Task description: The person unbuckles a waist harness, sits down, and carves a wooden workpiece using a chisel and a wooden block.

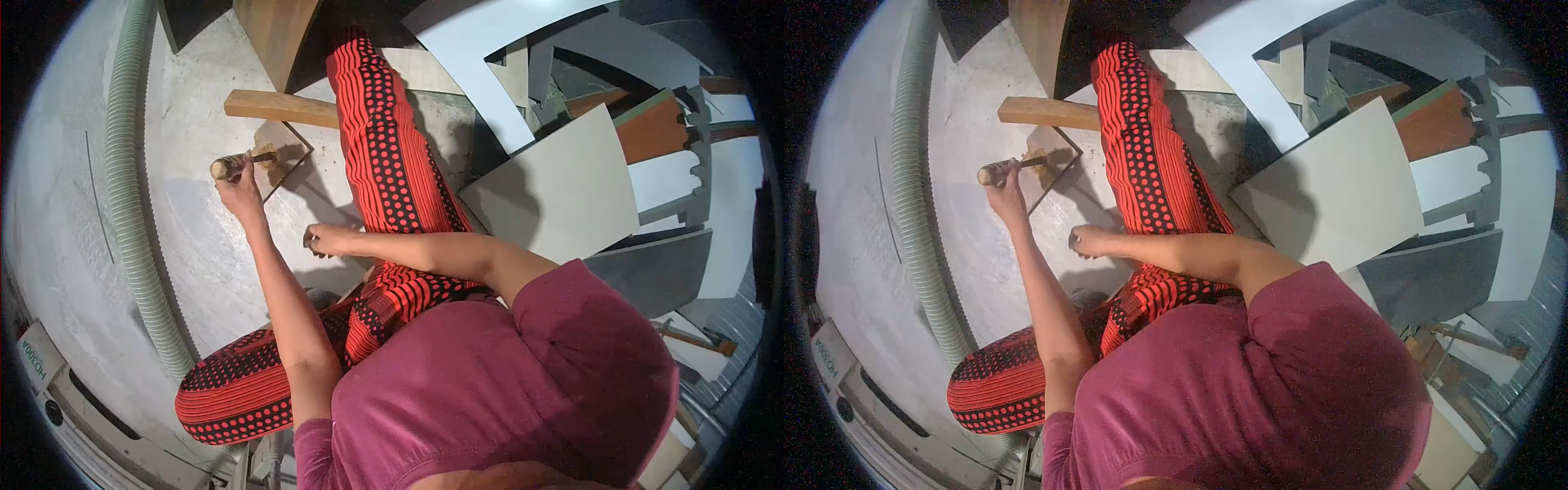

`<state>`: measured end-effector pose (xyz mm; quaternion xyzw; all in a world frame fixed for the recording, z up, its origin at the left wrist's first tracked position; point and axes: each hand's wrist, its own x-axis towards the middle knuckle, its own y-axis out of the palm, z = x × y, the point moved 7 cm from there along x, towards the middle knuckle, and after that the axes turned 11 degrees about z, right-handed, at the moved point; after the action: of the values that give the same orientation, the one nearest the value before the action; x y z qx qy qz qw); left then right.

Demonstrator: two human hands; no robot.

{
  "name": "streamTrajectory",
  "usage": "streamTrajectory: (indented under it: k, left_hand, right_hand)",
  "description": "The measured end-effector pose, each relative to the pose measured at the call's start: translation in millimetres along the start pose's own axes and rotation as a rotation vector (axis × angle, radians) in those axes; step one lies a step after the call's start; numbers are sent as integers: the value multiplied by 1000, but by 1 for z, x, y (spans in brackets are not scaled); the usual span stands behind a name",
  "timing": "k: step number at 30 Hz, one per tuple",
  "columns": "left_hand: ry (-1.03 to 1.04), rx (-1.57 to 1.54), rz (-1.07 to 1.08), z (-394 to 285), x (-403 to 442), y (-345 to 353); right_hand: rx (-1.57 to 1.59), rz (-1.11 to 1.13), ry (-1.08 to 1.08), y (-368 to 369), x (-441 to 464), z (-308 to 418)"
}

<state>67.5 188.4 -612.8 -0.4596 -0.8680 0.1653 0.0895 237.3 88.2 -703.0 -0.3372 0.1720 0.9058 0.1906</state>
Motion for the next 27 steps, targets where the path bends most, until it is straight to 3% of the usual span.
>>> streamTrajectory:
  k: [4,7,9,10,11,13,17,19,21,22,24,27]
  left_hand:
    - [-43,87,-4,-12,-2,0]
    - [-50,63,20,1,3,0]
    - [-58,89,17,9,8,2]
    - [-68,120,22,14,8,-2]
    - [-67,96,-6,17,8,-4]
    - [-64,73,-40,14,2,-4]
    - [-132,-94,-48,27,-10,-11]
    - [-173,-76,-72,36,-17,-14]
    - [-199,-77,-87,43,-22,-15]
    - [-216,-85,-89,42,-24,-17]
    - [-229,-139,-115,55,-27,-18]
    - [-291,-138,-171,49,-29,-21]
  right_hand:
    - [198,34,-228,-27,-34,22]
    - [205,9,-424,-87,-127,59]
    - [535,-106,-298,-138,-175,34]
    - [385,-248,-341,-158,-195,21]
    - [221,-415,-72,-173,-215,27]
    - [162,-362,-119,-181,-227,39]
    - [125,-107,-343,-137,-154,103]
    - [-46,-121,-426,-123,-102,120]
    - [-374,-249,-387,-122,-50,120]
    - [-375,-240,-392,-126,-30,117]
    - [-840,-519,-419,-138,-3,121]
    - [-871,-704,-322,-180,35,108]
